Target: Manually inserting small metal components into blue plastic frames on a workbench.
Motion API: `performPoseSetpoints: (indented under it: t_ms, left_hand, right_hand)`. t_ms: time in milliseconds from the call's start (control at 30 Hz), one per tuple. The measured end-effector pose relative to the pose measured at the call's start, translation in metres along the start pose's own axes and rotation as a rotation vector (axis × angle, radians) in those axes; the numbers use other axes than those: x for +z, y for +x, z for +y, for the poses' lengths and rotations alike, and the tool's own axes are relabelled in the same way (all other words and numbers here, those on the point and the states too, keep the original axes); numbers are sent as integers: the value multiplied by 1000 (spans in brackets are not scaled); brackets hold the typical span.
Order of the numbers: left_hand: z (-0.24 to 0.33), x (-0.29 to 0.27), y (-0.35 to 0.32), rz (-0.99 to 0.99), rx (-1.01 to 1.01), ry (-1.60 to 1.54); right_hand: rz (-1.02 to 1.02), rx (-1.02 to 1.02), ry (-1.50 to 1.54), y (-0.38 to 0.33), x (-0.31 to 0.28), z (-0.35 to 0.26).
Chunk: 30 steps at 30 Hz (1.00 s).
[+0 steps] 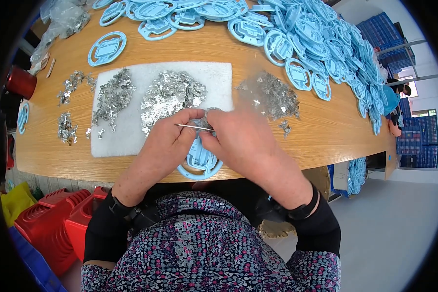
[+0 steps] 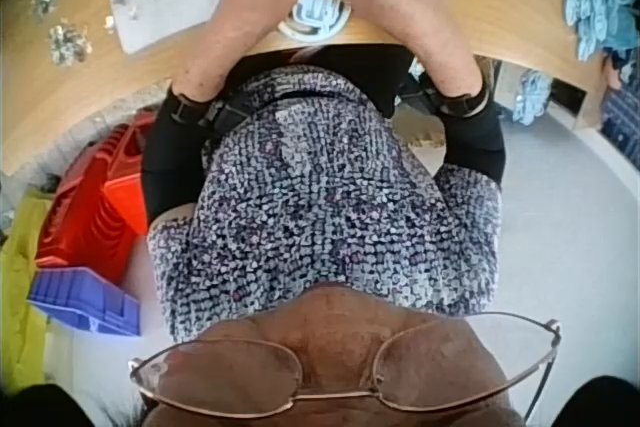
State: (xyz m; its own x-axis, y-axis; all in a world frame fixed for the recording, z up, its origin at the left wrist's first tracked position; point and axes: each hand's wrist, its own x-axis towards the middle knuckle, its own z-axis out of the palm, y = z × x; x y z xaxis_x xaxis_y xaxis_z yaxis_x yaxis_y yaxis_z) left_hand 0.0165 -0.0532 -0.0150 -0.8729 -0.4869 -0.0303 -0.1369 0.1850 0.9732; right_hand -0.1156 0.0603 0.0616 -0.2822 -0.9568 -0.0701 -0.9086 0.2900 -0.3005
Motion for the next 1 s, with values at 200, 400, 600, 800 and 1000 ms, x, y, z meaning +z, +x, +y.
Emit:
performPoseSetpoints:
  t_ms: [200,400,600,800,1000]
  left_hand:
    - [5,-1,-1,2,-31,43]
    - [-3,3,0,31,9,32]
    - [1,2,0,-4,-52,19]
    - [-2,3,1,-6,-48,10]
    - [0,2,1,1,-43,43]
  right_hand:
    - [151,169,327,-31,19,4]
    - [161,-8,196,-50,29,16]
    - [138,145,108,-54,19,19]
    - [129,57,-49,-57,18,17]
    - [122,-1,-143,-54,12,10]
